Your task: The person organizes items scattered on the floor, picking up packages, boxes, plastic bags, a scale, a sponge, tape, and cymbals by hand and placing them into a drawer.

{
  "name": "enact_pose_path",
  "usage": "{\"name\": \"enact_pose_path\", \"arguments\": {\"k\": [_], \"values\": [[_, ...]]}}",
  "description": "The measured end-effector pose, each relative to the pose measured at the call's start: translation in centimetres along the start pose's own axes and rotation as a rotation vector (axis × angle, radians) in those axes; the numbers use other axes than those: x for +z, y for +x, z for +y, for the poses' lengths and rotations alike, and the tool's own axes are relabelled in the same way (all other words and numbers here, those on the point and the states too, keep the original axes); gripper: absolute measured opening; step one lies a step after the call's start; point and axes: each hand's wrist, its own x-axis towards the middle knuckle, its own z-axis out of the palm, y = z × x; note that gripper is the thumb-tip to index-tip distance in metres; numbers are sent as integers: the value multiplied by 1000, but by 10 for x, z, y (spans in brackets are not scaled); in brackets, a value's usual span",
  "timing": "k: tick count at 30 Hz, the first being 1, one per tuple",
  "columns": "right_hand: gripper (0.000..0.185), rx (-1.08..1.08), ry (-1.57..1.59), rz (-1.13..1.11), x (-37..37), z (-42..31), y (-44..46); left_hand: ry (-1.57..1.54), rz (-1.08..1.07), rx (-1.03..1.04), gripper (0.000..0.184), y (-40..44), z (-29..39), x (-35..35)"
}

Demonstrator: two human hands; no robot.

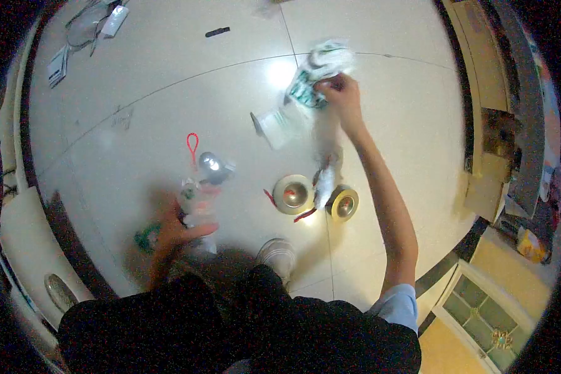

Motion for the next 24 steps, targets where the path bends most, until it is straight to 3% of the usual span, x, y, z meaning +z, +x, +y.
{"name": "enact_pose_path", "arguments": {"k": [2, 4, 7, 11, 12, 15, 18, 21, 22, 24], "values": [[17, -74, -55, -48, 26, -3, -19, 230, 30, 185, 56, 9, 9, 8], [19, -17, -88, -11, 56, -10, -42, 527, 33, 385, 61, 20, 13, 10], [34, -53, -65, 23, 77, -3, -66, 630, -69, 255, 64, 32, 46, 31], [55, -90, -70, 117, 86, -5, -84, 837, -63, 236, 66, 42, 18, 44], [71, -56, -117, 85, 81, -24, -88, 863, -52, 242, 65, 42, 9, 44], [88, -268, -449, 16, 65, -51, -70, 868, -96, 115, 62, 34, 6, 43], [92, -503, -520, -76, 47, -54, -37, 828, -153, 73, 59, 30, 3, 42], [77, -812, -866, -277, 37, -44, -2, 883, -140, 108, 58, 31, -7, 49], [55, -865, -824, -237, 39, -45, 4, 918, -125, 120, 58, 33, -10, 51], [43, -572, -422, -284, 40, -47, 19, 926, -91, 180, 57, 32, -19, 52]]}}
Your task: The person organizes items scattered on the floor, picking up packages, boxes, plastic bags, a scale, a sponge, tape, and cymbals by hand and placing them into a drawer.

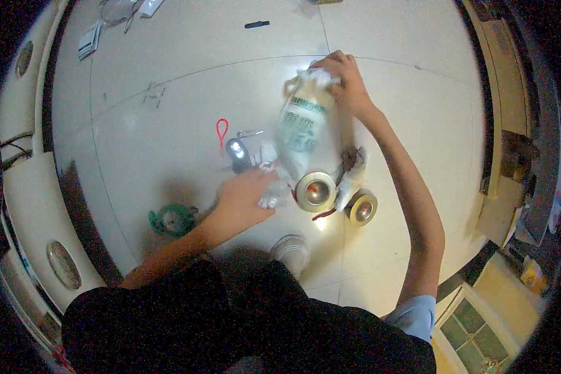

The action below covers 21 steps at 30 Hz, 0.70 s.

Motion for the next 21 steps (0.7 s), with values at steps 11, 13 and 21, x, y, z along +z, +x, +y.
{"name": "enact_pose_path", "arguments": {"k": [11, 13, 21], "values": [[43, 572, 646, 524, -63, 60, -14, 57, 61, -69, 55, 1, -5, -13], [45, 601, 652, 543, -65, 65, -16, 69, 138, -2, 60, -2, -2, -15], [46, 628, 706, 407, -69, 35, -26, 19, 249, 211, 61, 17, 28, -26]]}}
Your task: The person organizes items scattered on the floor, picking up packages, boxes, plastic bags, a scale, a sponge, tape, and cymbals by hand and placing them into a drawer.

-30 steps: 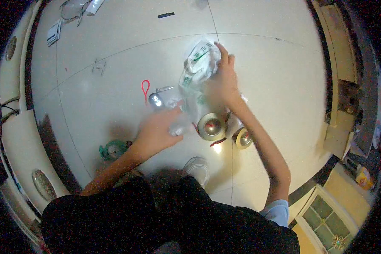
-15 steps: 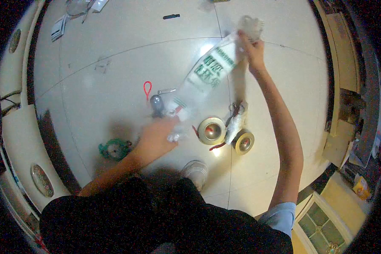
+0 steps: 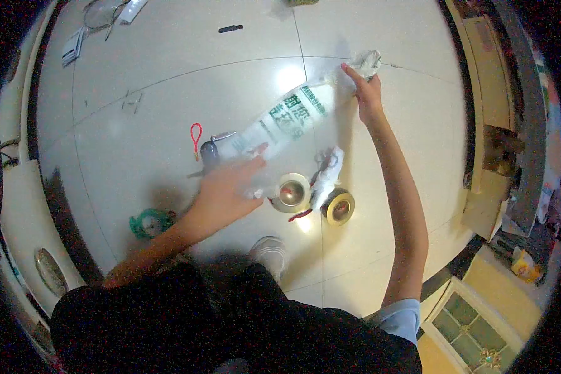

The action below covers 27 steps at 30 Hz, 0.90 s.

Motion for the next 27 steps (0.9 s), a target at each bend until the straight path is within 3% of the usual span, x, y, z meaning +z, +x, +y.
{"name": "enact_pose_path", "arguments": {"k": [2, 6, 10, 14, 17, 22, 25, 27], "values": [[51, -19, -77, -52, 0, 0, -5, 43, -10, 22, 62, 12, -1, 6], [40, -85, -79, -125, -3, 10, -8, 101, -42, 13, 66, 40, -19, 32], [28, -223, -71, -36, 0, 23, -15, 128, -65, -16, 68, 48, -23, 37], [28, -151, 65, 6, 1, 36, -19, 110, -49, -2, 64, 43, -28, 42], [37, 87, 146, 88, -2, 40, -18, 72, -35, -23, 60, 41, -28, 39], [50, 247, 109, -70, 14, 18, -47, 13, 2, -15, 64, 40, -30, 37], [52, 276, -24, -102, 29, 15, -67, -18, -90, -141, 69, 42, -25, 26], [46, 281, -7, -114, 44, 9, -83, -197, 27, -194, 70, 37, -27, 23]]}}
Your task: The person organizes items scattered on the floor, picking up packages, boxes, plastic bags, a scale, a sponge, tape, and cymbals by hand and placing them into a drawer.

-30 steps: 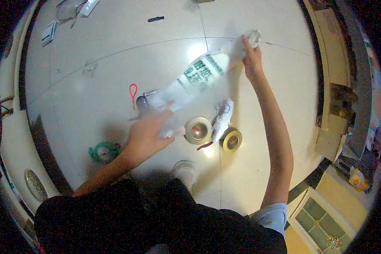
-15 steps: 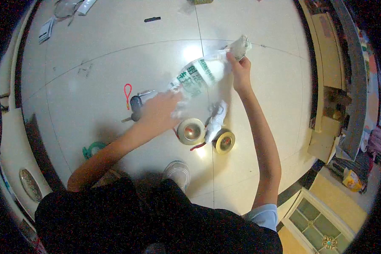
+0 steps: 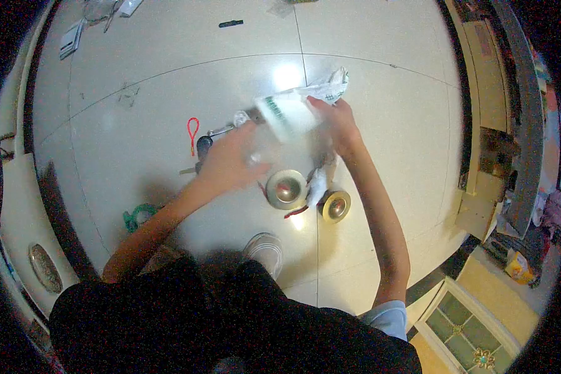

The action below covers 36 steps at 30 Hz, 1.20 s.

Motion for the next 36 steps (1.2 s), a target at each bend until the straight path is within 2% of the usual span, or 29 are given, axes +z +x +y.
{"name": "enact_pose_path", "arguments": {"k": [1, 3, 4, 5, 7, 11, 14, 17, 19, 20, 23, 24, 26, 28, 31, 32, 35, 36], "values": [[44, -13, 28, 0, 10, -2, -11, -92, 52, -24, 71, -4, 0, -4], [38, -38, 85, 1, 27, -3, -30, -551, -55, -214, 72, -11, 7, -23], [31, -124, 35, -21, 32, 3, -33, -779, -111, -312, 73, -15, 12, -34], [39, -76, -9, -62, 36, 6, -40, -878, -112, -374, 73, -22, 14, -44], [36, -174, -133, 27, 56, 8, -60, -1068, -112, -494, 72, -40, 15, -63], [34, -323, -93, 2, 85, 19, -93, -850, -43, -466, 70, -73, 20, -81], [29, -394, -118, -33, 101, 27, -112, -818, -176, -372, 69, -85, 21, -95], [30, -395, -137, -64, 113, 43, -121, -595, -94, -283, 64, -99, 18, -87], [32, -415, -84, -118, 115, 46, -132, -656, -66, -464, 61, -108, 14, -88], [36, -221, -96, -100, 121, 46, -142, -687, -50, -553, 59, -116, 10, -91], [41, -79, -142, -164, 126, 48, -161, -603, 47, -598, 59, -147, 4, -96], [47, -71, -32, -167, 128, 48, -169, -587, 64, -636, 60, -156, 10, -102], [47, 169, 70, -133, 126, 58, -177, -560, 99, -710, 61, -169, 28, -116], [43, 347, 344, -187, 127, 55, -195, -594, 154, -664, 61, -183, 22, -118], [45, 134, 428, -271, 131, 84, -221, -587, 159, -693, 58, -206, 9, -120], [47, 334, 460, -363, 128, 94, -227, -579, 149, -719, 57, -214, 5, -119], [43, 728, 401, -730, 138, 120, -228, -533, 162, -899, 52, -232, -6, -116], [41, 633, 327, -748, 146, 138, -229, -522, 176, -899, 51, -235, -8, -114]]}}
